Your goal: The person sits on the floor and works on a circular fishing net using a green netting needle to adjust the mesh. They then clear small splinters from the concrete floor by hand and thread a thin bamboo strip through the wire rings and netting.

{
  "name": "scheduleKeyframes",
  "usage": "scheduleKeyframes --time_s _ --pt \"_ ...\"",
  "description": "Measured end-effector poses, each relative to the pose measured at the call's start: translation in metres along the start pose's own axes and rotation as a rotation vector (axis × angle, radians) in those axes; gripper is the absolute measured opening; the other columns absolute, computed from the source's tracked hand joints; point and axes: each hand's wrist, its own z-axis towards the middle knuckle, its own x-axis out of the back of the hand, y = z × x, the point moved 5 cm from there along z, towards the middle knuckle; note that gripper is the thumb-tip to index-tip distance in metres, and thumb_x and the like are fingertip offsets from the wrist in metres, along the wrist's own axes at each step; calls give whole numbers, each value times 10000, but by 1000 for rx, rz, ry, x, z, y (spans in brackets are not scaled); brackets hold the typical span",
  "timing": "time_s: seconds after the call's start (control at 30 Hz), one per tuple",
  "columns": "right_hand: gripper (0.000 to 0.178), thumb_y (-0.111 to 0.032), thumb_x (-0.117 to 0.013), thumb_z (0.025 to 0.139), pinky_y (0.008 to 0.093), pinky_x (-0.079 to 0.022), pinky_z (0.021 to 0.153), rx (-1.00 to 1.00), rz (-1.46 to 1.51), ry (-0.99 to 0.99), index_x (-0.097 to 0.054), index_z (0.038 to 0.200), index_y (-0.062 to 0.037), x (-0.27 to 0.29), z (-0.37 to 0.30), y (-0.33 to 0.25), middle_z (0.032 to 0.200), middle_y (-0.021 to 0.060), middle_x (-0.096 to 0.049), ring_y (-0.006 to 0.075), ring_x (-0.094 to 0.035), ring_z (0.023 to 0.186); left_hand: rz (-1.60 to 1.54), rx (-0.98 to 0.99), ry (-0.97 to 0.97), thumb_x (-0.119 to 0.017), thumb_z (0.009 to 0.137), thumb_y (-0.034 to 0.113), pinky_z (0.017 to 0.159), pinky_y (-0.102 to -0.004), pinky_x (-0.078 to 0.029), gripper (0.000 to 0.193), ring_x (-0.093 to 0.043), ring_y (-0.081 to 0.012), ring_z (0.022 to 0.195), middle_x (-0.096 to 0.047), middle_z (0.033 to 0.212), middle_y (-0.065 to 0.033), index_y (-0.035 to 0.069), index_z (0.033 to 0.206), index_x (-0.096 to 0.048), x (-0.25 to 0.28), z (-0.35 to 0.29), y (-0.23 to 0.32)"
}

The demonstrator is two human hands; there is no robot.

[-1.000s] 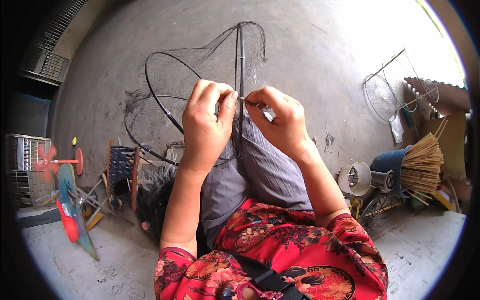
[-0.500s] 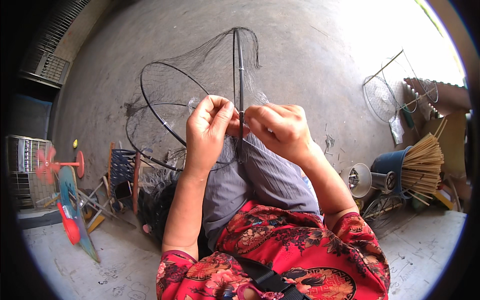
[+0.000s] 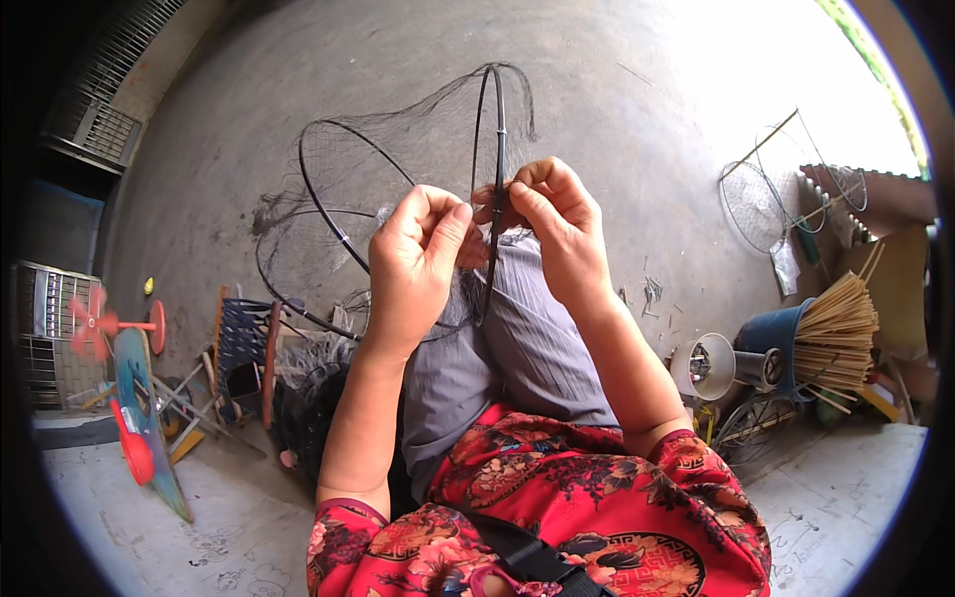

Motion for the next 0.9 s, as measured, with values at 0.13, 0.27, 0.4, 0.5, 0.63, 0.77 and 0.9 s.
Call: scheduleKeyframes --time_s 0.13,0.27,0.4,0.5,0.63,0.77,0.9 --pt "83 -84 -657 1175 261 -547 767 -2 -1 -116 -608 1129 -36 -8 -9 -1 1031 75 -779 101 -702 900 97 -162 128 -639 1188 124 699 -271 -621 137 -741 -115 770 -748 921 -49 22 1098 -657 5 5 27" --pt "112 -126 -645 1192 241 -514 645 59 -103 -184 -594 1146 -37 -13 -15 -7 1014 100 -787 90 -697 784 -99 -51 116 -659 1180 148 573 -244 -518 149 -725 -109 705 -736 866 -45 23 1098 -662 9 16 20" --pt "191 -223 -648 1199 241 -499 581 -77 -6 -183 -601 1187 -39 -12 -18 -10 937 109 -790 125 -709 693 -322 52 54 -687 1164 190 589 -248 -494 134 -697 -118 713 -732 934 -31 67 1111 -692 12 14 19" --pt "305 -318 -676 1185 253 -506 593 -245 118 -163 -676 1304 -37 -8 -22 -12 901 90 -790 143 -719 680 -193 40 -16 -682 1169 205 607 -238 -485 152 -685 -110 746 -709 920 -26 67 1105 -693 8 12 18" --pt "255 -279 -747 1143 294 -534 650 -222 72 -168 -785 1167 -29 -4 -16 -4 892 53 -766 140 -706 714 -510 203 -2 -667 1181 234 592 -221 -444 191 -594 -96 698 -643 894 -12 71 1082 -671 -5 4 25" --pt "166 -211 -757 1129 289 -515 619 -272 378 10 -756 1085 -51 -8 -16 -12 799 33 -725 134 -663 663 -573 313 -101 -674 1181 276 538 -218 -402 231 -482 -59 620 -579 851 12 78 1068 -637 -8 -3 18" --pt "158 -217 -762 1126 278 -461 534 -290 383 -16 -723 1082 -70 -7 -21 -8 701 3 -661 110 -596 560 -468 253 -125 -681 1178 278 521 -210 -396 232 -462 -48 605 -532 781 35 79 1065 -647 -13 -11 20"
